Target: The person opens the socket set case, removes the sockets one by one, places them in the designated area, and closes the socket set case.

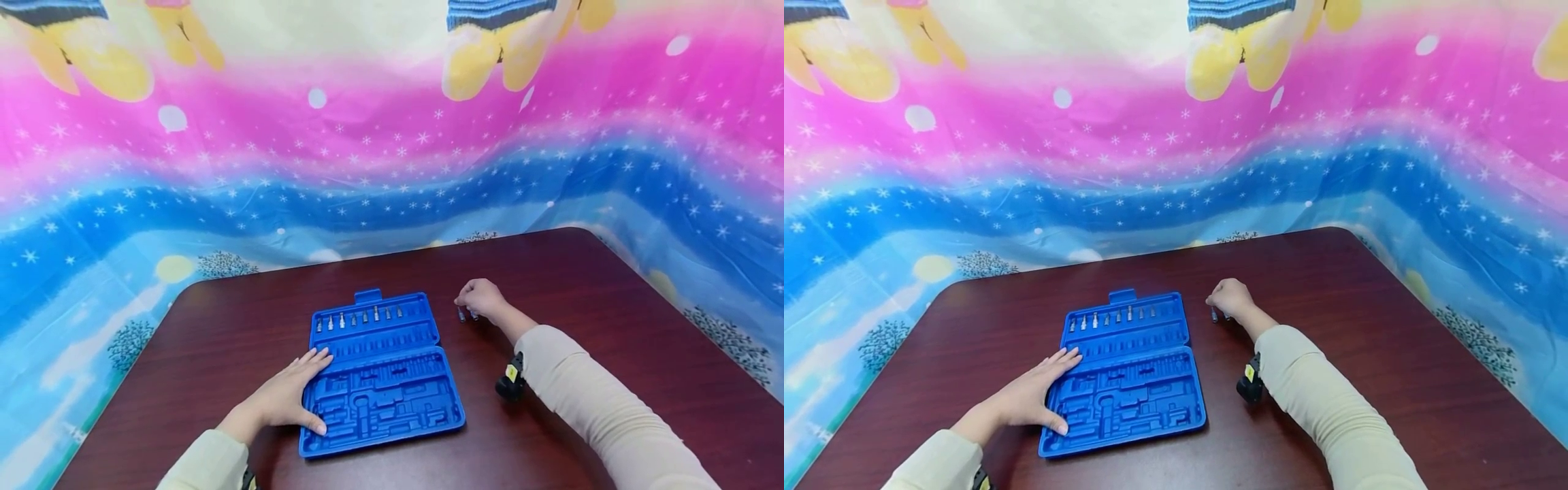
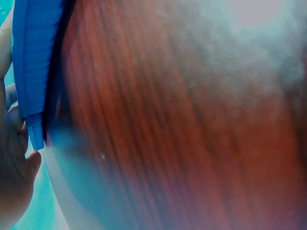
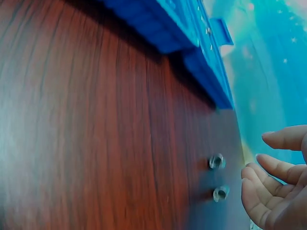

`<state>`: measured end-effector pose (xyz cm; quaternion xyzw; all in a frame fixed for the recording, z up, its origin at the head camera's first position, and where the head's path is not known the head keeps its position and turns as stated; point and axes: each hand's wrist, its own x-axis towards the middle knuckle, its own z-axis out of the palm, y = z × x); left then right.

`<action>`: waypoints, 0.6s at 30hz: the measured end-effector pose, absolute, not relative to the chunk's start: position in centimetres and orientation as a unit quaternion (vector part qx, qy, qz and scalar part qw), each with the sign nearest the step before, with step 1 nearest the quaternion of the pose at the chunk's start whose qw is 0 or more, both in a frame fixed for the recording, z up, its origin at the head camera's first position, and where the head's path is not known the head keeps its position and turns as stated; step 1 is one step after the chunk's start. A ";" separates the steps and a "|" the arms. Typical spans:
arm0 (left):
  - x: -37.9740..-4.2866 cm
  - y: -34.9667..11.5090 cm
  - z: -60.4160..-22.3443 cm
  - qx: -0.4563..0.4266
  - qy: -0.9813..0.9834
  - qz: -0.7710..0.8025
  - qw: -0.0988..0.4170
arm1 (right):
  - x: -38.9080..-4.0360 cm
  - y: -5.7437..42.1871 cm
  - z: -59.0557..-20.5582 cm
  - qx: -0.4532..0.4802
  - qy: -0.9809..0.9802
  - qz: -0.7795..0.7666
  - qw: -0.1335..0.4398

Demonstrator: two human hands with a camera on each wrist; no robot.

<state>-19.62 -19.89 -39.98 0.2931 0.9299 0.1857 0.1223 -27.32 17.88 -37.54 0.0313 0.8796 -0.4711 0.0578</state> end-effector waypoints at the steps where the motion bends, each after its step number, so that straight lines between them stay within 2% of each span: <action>1: -19.6 -19.9 -40.0 0.292 0.929 0.188 0.124 | -27.3 17.6 -37.4 0.032 0.878 -0.474 0.060; 11: -19.6 -19.9 -40.2 0.287 0.931 0.191 0.121 | -27.3 15.2 -36.6 0.022 0.862 -0.501 0.075; 18: -19.7 -19.9 -40.3 0.289 0.930 0.194 0.119 | -27.7 13.9 -36.9 0.012 0.833 -0.541 0.111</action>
